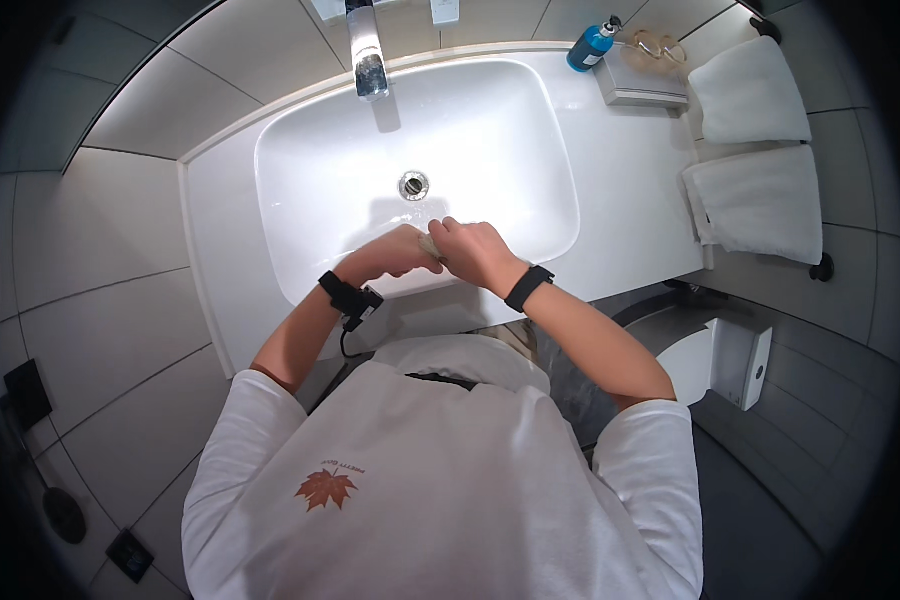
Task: The person wipes the countertop and edges surrounding a bathroom sink with a cloth, سپس washes the cloth under the faucet and uses it to wipe a glass door.
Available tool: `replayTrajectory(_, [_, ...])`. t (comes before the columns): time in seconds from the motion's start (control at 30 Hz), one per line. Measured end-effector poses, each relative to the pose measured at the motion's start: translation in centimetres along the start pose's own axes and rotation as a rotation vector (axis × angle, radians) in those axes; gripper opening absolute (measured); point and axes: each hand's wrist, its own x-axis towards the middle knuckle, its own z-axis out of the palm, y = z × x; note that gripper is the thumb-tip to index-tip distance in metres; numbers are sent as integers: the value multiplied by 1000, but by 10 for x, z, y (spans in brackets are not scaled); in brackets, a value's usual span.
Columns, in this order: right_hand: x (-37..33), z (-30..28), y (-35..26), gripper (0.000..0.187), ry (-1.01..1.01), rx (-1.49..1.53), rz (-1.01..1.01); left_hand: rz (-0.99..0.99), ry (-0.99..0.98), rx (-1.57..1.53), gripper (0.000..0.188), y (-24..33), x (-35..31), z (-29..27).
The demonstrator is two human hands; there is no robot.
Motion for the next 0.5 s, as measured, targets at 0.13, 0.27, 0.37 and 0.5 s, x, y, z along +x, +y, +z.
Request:
replayTrajectory(0.13, [-6, -1, -9, 18, 77, 56, 197, 275, 108, -160, 41, -20, -8, -5])
replayTrajectory(0.27, [-4, -40, -27, 11, -259, 1357, 821, 833, 572, 322, 73, -21, -39, 12])
replayTrajectory(0.37, [-8, -33, -37, 14, -404, 1775, 839, 966, 675, 690, 59, -7, -50, 16])
replayTrajectory(0.5, [-12, -52, -56, 21, -542, 1727, 759, 1073, 637, 883, 29, -4, -58, 9])
